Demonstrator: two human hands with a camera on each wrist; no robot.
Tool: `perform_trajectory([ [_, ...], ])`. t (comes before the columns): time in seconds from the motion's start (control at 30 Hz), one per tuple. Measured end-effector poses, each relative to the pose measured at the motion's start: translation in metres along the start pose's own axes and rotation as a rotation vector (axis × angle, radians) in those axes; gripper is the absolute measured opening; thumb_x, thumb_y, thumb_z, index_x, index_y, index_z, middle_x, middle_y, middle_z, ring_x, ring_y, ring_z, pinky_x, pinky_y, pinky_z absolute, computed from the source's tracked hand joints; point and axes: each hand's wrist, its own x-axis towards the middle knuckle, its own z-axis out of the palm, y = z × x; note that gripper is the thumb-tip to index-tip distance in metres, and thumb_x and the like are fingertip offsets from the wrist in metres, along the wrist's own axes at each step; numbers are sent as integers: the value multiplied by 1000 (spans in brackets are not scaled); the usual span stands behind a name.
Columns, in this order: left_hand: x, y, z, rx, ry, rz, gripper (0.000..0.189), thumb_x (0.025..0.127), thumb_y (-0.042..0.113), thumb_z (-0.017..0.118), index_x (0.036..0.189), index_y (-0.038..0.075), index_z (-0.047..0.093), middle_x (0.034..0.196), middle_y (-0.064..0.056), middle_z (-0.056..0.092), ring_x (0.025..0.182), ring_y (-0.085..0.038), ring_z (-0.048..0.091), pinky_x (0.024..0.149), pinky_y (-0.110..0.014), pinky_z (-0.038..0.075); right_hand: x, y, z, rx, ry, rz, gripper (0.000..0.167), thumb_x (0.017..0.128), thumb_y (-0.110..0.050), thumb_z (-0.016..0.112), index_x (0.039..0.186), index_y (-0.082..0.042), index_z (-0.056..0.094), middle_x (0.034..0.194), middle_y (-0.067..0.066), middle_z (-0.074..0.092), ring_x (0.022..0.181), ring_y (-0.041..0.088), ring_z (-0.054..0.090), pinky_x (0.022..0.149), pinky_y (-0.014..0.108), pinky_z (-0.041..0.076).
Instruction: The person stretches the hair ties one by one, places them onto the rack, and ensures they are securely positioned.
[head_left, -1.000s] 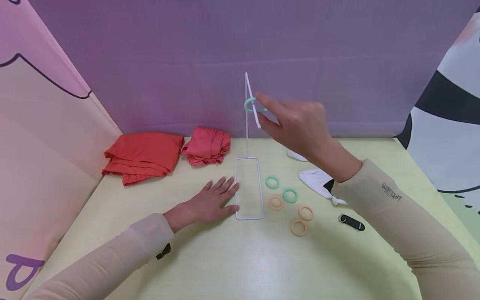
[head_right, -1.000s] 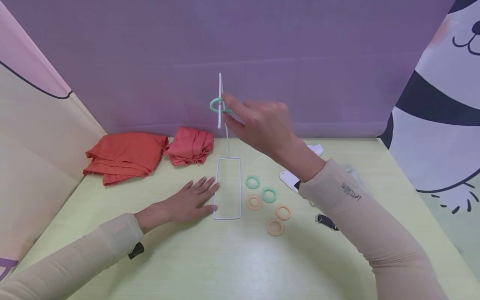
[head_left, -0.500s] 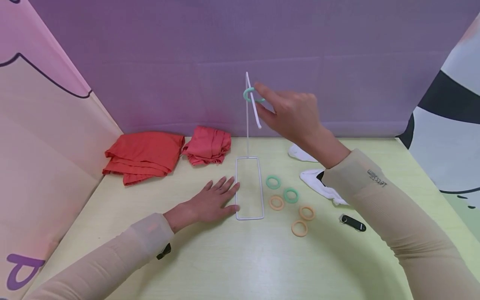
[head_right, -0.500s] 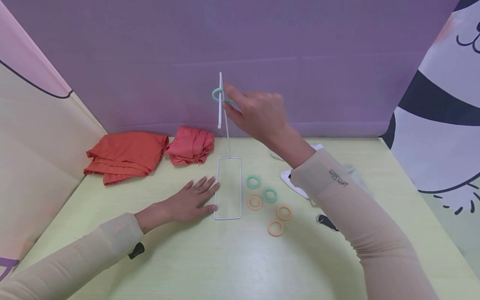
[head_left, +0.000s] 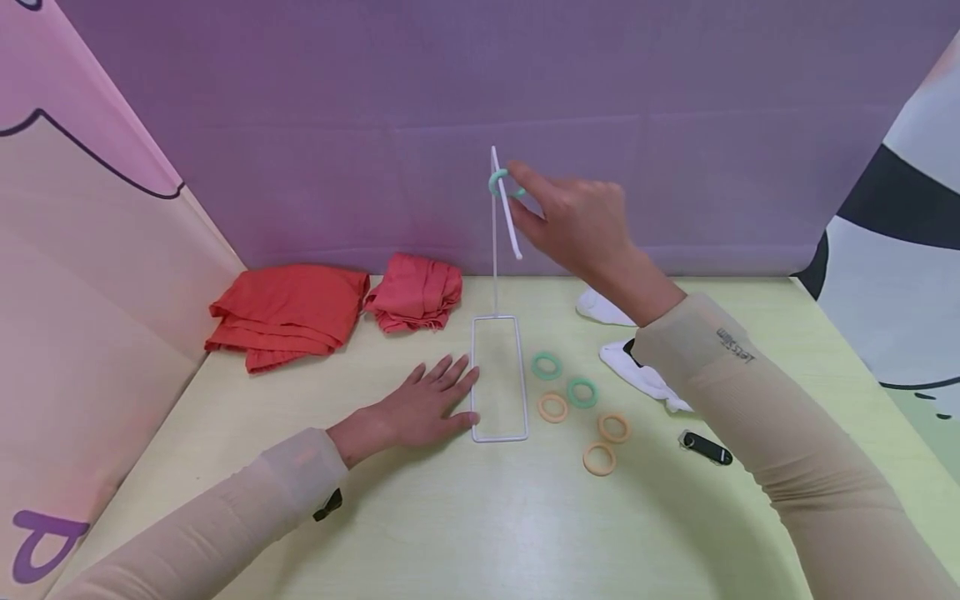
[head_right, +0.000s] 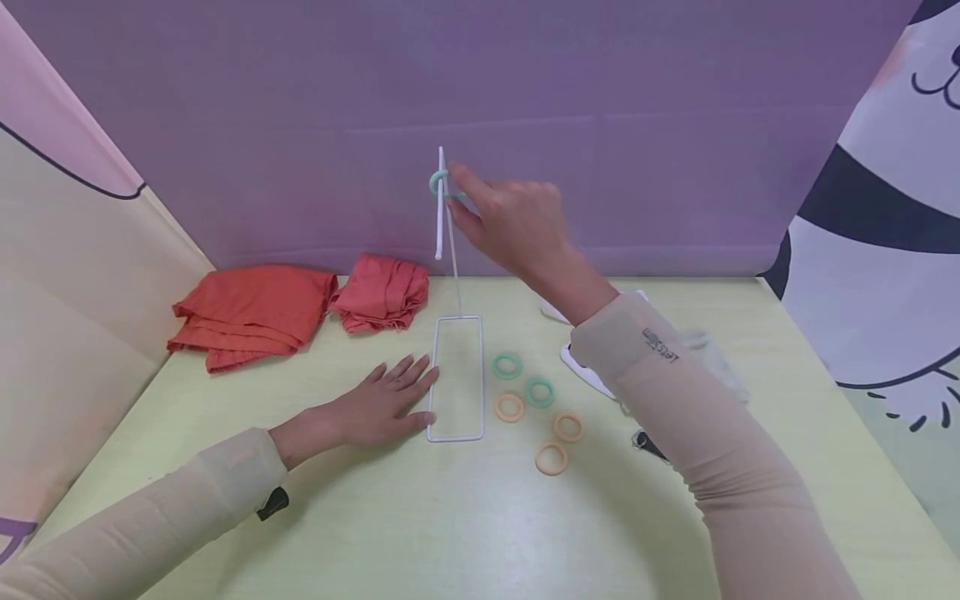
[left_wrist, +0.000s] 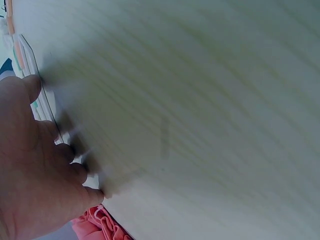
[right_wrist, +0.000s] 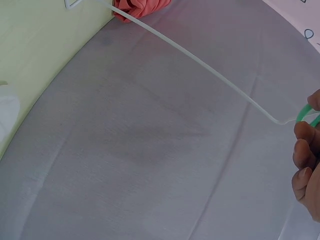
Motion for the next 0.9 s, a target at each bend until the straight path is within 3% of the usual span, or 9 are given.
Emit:
perform_trajectory([
  [0.17,-1,0,0,-2,-2,-1,77,102,59,40,163,20,12,171,-6,4,158,-33,-1,124,-62,6,4,0,4,1,-20,19,19,97,-23,58,111,-17,69,49,3,51,38,23,37,40,31,15],
  [0.4,0,-1,0,-7,-3,2,76,102,58,40,163,20,12,171,-5,3,158,-32,-1,124,-61,6,10,-2,10,-21,7,59,19,96,-30,63,107,-17,71,49,6,53,38,23,36,38,34,19],
  [0.57,0,1,-1,-6,-6,2,77,102,58,40,163,20,12,171,-6,3,158,-32,-1,124,-61,6,10,0,13,-9,-28,92,23,97,-32,62,110,-16,71,51,6,55,38,24,36,40,32,17],
  [0.9,0,3,-1,4,2,6,77,102,58,40,163,20,12,171,-6,3,158,-32,-1,124,-62,7,10,-1,11,-13,-65,118,30,95,-38,63,115,-17,68,49,6,50,39,27,40,39,36,25],
])
